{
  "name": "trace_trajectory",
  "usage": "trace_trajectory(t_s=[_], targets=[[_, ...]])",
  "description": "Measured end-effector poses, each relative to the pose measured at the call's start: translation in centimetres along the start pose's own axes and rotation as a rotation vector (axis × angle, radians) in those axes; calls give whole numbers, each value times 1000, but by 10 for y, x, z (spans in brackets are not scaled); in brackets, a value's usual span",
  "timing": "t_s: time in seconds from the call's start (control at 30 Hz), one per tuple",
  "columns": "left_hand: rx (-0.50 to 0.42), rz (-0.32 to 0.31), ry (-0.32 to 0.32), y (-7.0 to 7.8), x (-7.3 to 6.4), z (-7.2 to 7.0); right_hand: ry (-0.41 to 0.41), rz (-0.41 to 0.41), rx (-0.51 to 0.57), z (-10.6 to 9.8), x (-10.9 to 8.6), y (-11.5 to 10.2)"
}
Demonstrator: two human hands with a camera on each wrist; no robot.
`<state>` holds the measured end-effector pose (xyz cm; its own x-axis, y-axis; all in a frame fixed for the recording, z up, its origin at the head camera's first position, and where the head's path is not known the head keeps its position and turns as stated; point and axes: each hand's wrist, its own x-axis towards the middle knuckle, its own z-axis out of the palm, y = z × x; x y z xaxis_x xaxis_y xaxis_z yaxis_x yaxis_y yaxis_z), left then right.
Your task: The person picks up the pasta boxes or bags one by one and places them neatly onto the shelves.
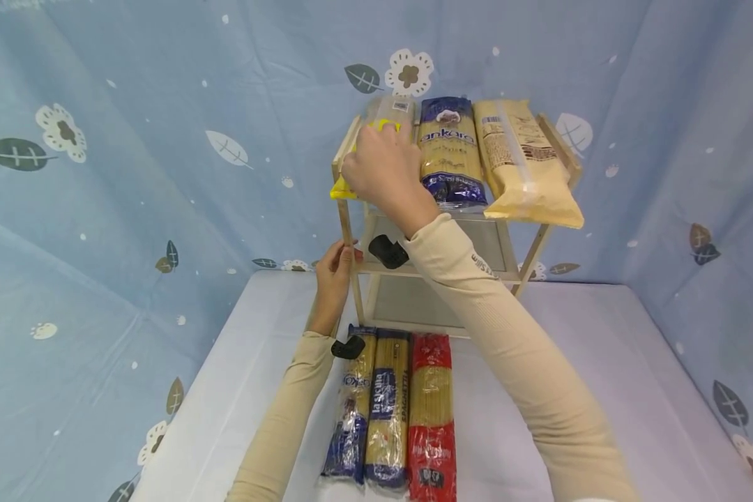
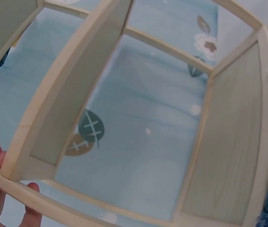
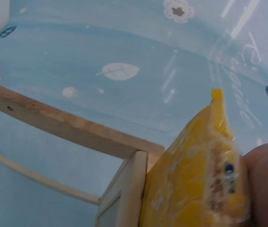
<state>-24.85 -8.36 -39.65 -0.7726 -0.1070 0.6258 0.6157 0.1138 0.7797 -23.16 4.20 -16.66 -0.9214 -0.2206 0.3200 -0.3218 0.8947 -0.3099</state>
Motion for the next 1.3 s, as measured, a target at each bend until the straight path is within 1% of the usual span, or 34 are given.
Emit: trace_trajectory(t_s=[0.13,0.3,0.4,0.47,0.57,0.8,0.93,1.13,1.3], targets=[[10,2,-6,0,0,1,-4,-23,16,-1,-5,0],[-2,31,-8,0,0,2,19,-84,47,-6,-15,-1],[-18,25,-7,0,1,3,19,-140,78,-11,-24,-1],[-25,13,-10,-1,1,4,18,-183,95,-13,-32,0],[-30,0,-16,-1,1,6,40,-248,122,-14,-45,3],[-25,-11,-17,1,-1,6,106,-327,152,-15,-81,6],[-27,-21,-16,2,-1,3,142,-378,172,-17,-96,8],[-16,-31,-25,1,0,1,144,-426,220,-18,-114,17],[-37,-48,-38,2,1,0,116,-433,227,-15,-127,26]])
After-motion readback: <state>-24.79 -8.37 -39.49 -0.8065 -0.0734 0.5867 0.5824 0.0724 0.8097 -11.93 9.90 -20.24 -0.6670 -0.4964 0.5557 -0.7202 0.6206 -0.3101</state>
